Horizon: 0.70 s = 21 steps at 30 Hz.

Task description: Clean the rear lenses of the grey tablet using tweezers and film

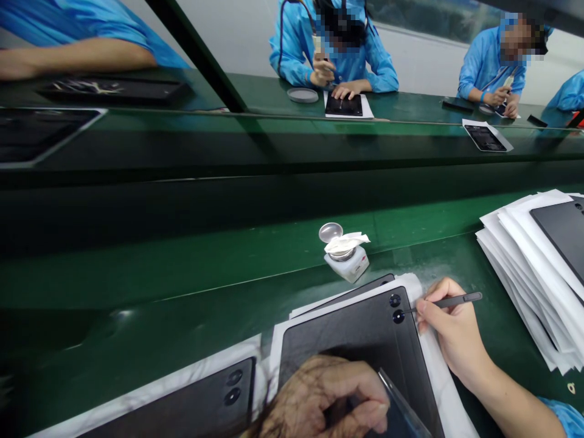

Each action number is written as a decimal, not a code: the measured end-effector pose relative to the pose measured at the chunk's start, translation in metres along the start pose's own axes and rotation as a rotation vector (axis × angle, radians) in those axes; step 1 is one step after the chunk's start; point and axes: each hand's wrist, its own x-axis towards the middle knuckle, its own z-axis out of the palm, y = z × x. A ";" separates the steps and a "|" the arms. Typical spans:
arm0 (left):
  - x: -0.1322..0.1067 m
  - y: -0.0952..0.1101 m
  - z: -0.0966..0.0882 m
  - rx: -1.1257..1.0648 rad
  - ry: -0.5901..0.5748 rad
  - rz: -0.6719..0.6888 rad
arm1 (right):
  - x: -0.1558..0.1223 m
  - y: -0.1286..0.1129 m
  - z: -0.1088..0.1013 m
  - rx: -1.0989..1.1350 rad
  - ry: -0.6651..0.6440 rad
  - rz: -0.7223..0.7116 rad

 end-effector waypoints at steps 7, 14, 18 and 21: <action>-0.002 -0.006 0.005 -0.028 0.002 -0.009 | 0.000 0.002 -0.004 -0.041 -0.016 -0.015; 0.000 -0.004 0.004 -0.037 0.024 0.007 | 0.003 0.005 -0.004 0.090 -0.083 -0.020; 0.000 -0.004 0.006 -0.041 0.114 0.065 | 0.005 0.006 -0.013 -0.054 -0.155 -0.244; -0.001 -0.007 0.009 -0.047 0.104 0.048 | 0.007 0.000 -0.026 -0.469 -0.302 -0.586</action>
